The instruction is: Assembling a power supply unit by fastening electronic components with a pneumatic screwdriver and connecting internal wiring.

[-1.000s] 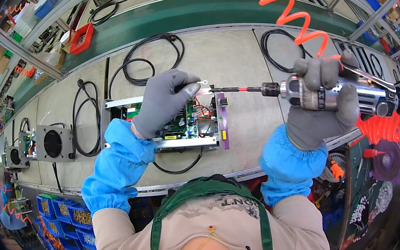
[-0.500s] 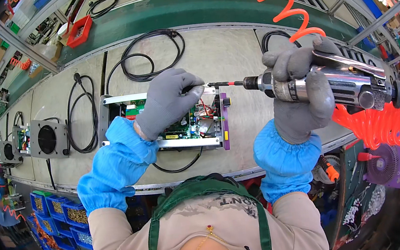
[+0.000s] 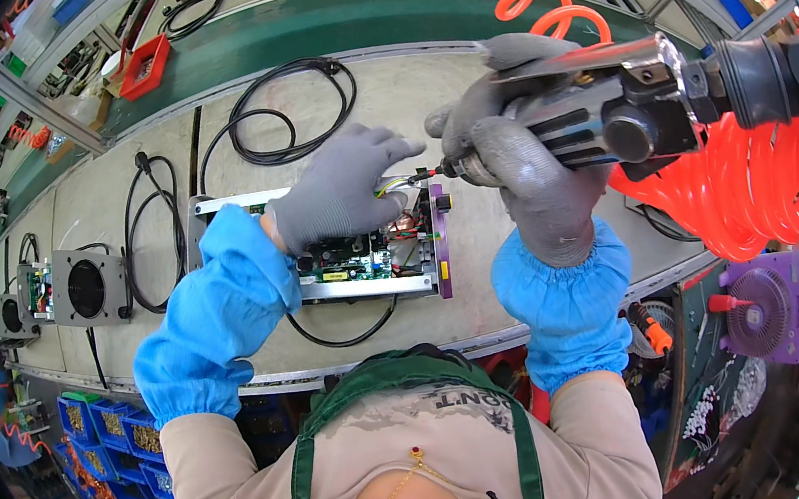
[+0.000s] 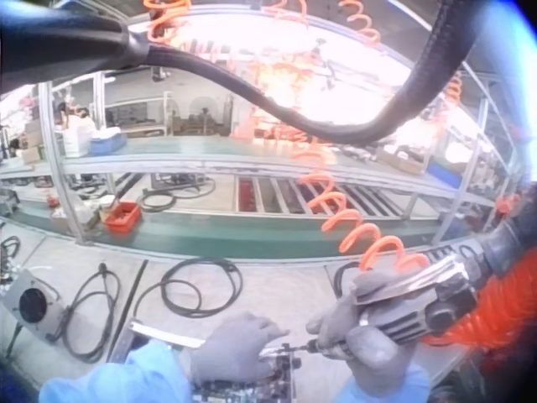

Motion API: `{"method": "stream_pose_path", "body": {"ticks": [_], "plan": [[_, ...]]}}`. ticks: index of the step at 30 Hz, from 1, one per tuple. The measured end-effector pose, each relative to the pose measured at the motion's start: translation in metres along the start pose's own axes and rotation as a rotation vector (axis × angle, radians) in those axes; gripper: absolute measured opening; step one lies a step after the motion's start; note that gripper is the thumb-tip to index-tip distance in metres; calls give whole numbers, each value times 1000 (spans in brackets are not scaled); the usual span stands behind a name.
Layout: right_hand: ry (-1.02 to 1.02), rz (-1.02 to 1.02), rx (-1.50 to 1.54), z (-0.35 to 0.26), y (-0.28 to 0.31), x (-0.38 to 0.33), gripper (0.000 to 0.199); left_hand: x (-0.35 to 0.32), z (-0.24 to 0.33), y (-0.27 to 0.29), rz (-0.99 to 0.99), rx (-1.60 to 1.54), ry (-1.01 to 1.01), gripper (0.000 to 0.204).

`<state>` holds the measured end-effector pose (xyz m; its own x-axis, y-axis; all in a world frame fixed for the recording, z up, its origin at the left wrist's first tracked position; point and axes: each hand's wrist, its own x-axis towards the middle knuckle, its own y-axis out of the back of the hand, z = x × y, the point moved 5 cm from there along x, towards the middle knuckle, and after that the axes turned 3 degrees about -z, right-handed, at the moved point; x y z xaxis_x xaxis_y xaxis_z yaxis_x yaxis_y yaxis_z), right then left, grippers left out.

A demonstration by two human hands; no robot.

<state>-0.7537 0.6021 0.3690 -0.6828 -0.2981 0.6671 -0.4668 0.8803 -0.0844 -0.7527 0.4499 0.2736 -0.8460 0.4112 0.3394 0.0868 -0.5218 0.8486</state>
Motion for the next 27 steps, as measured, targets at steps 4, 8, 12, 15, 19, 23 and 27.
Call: {"method": "stream_pose_path", "body": {"ticks": [4, 8, 12, 15, 19, 23, 27], "plan": [[-17, 3, -15, 1, -6, 3, 52, 6, -10, -23, -450, -274, 65, 44], [-48, 55, -68, -4, -9, 2, 52, 9, -5, -22, -571, -258, 139, 48], [-29, 20, -61, -5, -7, 3, 51, 9, -7, -24, -511, -281, 115, 46], [-44, 9, -60, -3, -10, 2, 50, 10, -7, -25, -529, -263, 153, 40], [-72, -138, -4, -3, -20, 9, 50, 11, -7, -24, -579, -200, 168, 43], [-249, -33, -269, 2, -21, 17, 51, 8, -7, -23, -474, -273, 129, 33], [-301, 0, -178, 5, -20, 20, 53, 4, -9, -26, -412, -303, 88, 32]]}}
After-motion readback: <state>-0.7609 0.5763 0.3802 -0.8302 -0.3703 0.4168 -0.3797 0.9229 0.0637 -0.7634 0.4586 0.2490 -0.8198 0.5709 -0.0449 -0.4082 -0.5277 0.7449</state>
